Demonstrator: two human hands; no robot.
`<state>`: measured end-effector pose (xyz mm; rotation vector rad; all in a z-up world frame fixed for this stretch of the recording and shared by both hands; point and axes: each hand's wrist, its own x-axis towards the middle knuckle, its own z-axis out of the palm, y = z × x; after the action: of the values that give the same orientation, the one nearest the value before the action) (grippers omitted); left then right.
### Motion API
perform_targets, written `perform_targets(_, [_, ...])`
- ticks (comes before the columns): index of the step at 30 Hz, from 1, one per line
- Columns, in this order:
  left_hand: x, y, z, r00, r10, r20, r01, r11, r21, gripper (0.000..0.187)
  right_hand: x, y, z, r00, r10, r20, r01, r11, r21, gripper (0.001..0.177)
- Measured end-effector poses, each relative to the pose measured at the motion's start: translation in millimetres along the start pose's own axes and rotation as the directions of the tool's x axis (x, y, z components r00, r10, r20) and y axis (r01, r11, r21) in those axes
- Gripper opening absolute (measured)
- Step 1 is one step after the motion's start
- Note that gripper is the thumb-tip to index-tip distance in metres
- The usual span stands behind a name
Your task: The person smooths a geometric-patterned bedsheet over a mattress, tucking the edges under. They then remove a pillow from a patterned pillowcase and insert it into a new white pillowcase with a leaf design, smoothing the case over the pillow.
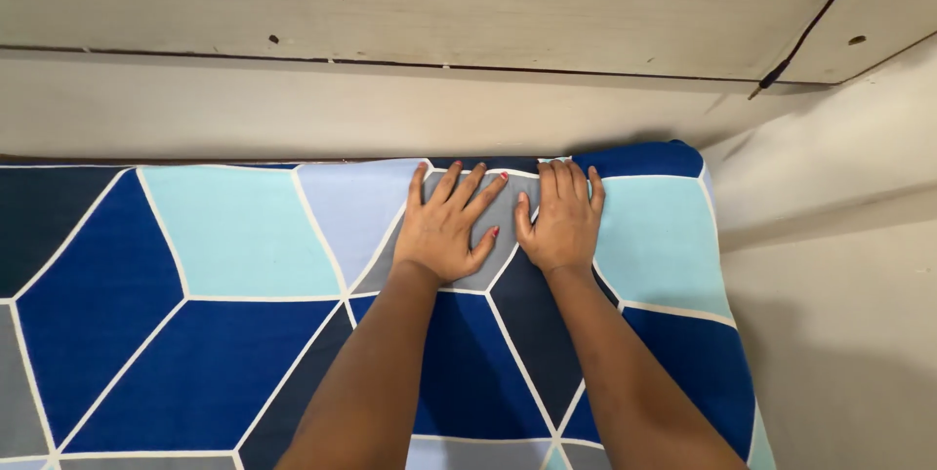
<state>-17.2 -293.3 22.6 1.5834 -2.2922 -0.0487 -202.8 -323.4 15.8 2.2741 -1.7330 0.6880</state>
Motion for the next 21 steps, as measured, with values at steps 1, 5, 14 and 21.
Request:
perform_targets(1, [2,-2,1,1.000,0.016,-0.018,-0.016,1.000,0.014,0.070,3,0,0,1.000,0.008,0.010,-0.008,1.000,0.009,0.047])
perform_targets(5, [-1,-10,4,0.998,0.037,-0.047,-0.037,0.999,0.016,0.075,8,1,-4,0.997,-0.040,0.068,0.038,0.999,0.017,0.044])
perform_targets(14, [18,-13,1,0.999,0.046,-0.026,-0.048,0.996,-0.077,0.072,40,18,-25,0.882,-0.052,0.468,0.110,0.989,-0.096,0.051])
perform_targets(21, [23,-12,3,0.984,0.117,-0.132,-0.117,0.993,0.008,0.065,45,74,-45,0.894,-0.368,0.257,0.246,0.880,0.406,0.045])
